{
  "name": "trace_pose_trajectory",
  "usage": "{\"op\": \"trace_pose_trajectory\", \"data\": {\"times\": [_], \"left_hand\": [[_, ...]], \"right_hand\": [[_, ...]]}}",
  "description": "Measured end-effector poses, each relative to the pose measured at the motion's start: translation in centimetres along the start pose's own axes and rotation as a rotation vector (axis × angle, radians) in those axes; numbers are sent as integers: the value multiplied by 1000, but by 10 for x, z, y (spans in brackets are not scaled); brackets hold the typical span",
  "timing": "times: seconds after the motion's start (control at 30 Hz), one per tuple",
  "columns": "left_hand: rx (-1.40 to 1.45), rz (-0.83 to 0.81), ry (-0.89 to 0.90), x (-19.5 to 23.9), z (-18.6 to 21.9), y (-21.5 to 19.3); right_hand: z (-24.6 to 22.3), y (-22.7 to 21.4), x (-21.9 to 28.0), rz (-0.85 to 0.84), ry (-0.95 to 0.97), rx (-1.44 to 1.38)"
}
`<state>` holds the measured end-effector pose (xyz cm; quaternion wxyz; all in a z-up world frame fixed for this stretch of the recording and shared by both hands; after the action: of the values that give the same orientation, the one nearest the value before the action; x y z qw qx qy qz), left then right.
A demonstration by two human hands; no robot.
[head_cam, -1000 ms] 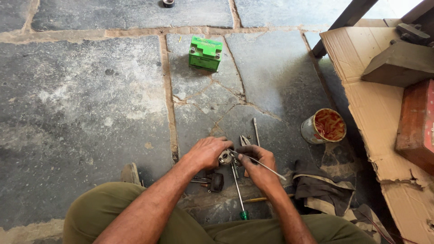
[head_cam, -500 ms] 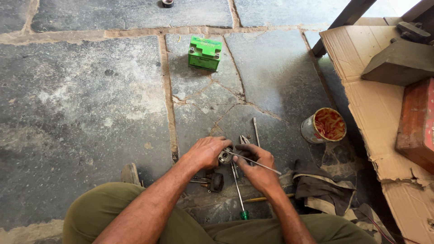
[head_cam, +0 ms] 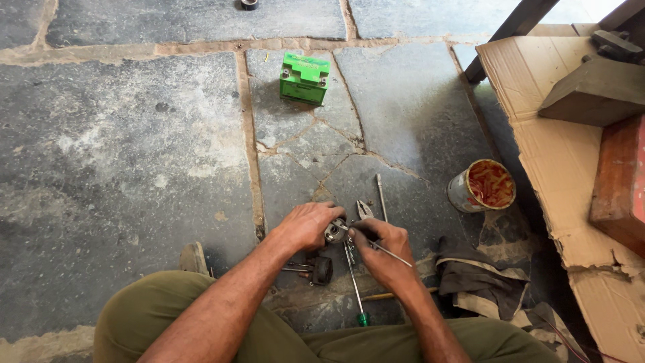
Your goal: The person sits on the floor and uses a screwdriver to manipulate a small metal component held in their left hand. They then use a cloth to wipe the component and the surrounding area.
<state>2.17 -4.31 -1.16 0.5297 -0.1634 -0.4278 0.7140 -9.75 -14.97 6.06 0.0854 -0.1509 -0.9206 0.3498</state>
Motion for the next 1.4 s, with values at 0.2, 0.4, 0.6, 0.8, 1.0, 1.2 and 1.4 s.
{"op": "trace_pose_trajectory", "data": {"times": [0.2,0.4,0.6,0.8,1.0,1.2,1.4], "left_hand": [[20,49,30,0,0,-1],[12,-11,-35,0,-1,-1],[3,-37,-51,-2,-1,2],[-26,60,37,0,-2,-1],[-6,2,-24,-4,-5,3],[14,54,-2,-1,-5,0],[17,-56,-93,-11,-10,15]], "right_hand": [[-8,5,4,-52,-133,-7],[-1,10,-2,-181,0,-30],[0,-2,1,-204,115,-27],[29,-102,13,55,144,298],[101,-118,27,-145,565,707],[122,-110,9,-59,539,830],[133,-105,13,-77,669,853]]}}
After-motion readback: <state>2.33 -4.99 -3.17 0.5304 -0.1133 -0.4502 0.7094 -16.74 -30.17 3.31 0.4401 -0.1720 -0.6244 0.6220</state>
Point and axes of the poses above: each hand's wrist, its own x-axis away from the middle knuckle, its own y-axis out of the palm, z = x × y, the point moved 5 cm from there along -x, towards the middle knuckle, and after that the axes turned 3 degrees about -z, right-handed, at the moved point
